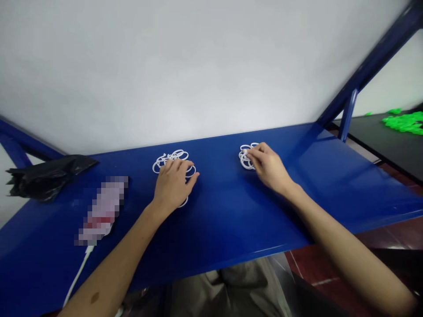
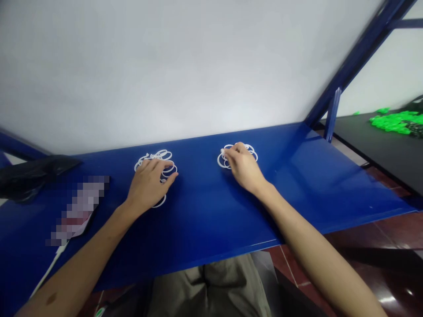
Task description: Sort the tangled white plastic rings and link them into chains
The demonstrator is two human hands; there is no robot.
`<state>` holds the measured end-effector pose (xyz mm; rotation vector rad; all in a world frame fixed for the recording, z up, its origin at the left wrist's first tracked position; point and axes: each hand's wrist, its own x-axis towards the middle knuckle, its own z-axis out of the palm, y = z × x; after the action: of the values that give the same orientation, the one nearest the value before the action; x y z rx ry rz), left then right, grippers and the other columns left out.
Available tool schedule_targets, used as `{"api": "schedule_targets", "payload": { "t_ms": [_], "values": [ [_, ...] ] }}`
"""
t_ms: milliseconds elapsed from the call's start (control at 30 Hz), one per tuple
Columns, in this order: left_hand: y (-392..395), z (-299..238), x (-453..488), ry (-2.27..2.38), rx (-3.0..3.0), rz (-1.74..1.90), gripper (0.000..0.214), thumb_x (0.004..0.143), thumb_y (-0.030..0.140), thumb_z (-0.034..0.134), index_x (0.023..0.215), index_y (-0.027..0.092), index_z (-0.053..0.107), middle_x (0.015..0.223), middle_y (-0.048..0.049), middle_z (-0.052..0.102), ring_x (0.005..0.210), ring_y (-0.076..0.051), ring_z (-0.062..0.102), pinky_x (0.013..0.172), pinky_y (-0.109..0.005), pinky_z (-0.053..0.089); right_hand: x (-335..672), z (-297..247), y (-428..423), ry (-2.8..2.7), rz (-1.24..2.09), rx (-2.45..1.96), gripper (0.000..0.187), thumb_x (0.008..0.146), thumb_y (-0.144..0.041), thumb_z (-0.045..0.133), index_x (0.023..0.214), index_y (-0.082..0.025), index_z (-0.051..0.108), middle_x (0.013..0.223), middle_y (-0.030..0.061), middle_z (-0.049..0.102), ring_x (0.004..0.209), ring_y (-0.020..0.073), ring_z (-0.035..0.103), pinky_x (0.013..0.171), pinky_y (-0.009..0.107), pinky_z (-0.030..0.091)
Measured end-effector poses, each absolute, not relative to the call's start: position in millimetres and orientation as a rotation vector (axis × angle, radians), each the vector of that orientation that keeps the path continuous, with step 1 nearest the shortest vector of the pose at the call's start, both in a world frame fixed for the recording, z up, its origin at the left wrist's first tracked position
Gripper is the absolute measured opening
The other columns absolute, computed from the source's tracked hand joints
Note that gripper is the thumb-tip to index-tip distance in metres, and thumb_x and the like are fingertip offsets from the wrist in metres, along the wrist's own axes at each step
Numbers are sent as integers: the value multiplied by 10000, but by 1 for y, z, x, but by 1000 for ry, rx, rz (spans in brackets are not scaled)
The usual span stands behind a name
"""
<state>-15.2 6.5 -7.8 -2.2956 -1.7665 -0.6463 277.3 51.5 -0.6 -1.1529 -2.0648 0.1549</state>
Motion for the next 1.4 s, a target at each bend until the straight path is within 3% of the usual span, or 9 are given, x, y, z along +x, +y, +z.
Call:
{"api": "schedule_targets", "payload": {
  "t_ms": [133,267,400,767,1000,1067,1167,1233,1400],
  "values": [
    [8,-11,-23,-1821,-2283,-452,274,887,450,677,992,200,716,1028,-102,649,1045,-348,535,898,-504,469,309,-1,75,-1819,145,-1411,191,920,-284,599,1021,-167,711,882,77,703,707,189,614,724,345,500],
    [5,-15,-17,-1741,-2354,-463,126,909,317,648,905,211,716,1010,-89,632,1014,-321,513,865,-474,458,319,-4,86,-1760,115,-1499,107,871,-260,636,875,-183,711,869,65,747,743,206,632,770,358,489],
    [3,-15,-8,-1610,-2411,-602,84,917,248,633,884,209,699,985,-74,634,977,-287,507,866,-456,447,314,-13,93,-1834,53,-1518,130,874,-257,629,828,-192,732,887,76,751,819,233,618,848,391,472],
    [-12,-7,12,-1107,-2498,-983,45,948,170,620,926,189,655,913,-35,642,913,-198,534,869,-353,481,295,-2,67,-1812,-70,-1343,223,955,-310,566,895,-192,746,913,91,699,898,251,563,866,413,467],
    [-22,-7,25,-898,-2470,-961,56,939,176,649,894,208,657,883,-16,659,858,-183,565,821,-338,482,239,1,16,-2053,692,-979,188,964,-350,607,1033,-197,693,837,10,723,680,134,624,667,271,492],
    [-24,-8,28,-909,-2509,-1007,28,952,210,639,978,211,647,930,-24,660,889,-184,584,837,-339,495,234,-2,13,-2054,749,-982,163,977,-310,578,987,-186,685,809,11,719,669,131,627,655,265,487],
    [-25,-9,27,-1127,-2547,-1221,281,986,306,590,1242,194,561,1084,-80,630,971,-190,601,860,-342,526,237,-3,14,-2089,704,-963,159,983,-278,550,983,-182,677,838,31,705,710,140,630,668,272,496],
    [-24,-9,26,-1300,-2579,-1346,331,1002,328,560,1306,202,520,1077,-71,626,921,-167,613,830,-323,539,239,-2,14,-2136,666,-893,155,983,-262,545,1011,-185,677,868,41,692,740,145,625,686,278,507],
    [-19,-8,23,-1449,-2716,-1380,106,977,319,612,939,220,620,860,16,651,742,-120,614,714,-260,515,236,-3,10,-2148,785,-773,136,980,-265,588,1043,-193,684,916,41,703,786,148,648,713,281,522]
  ]
}}
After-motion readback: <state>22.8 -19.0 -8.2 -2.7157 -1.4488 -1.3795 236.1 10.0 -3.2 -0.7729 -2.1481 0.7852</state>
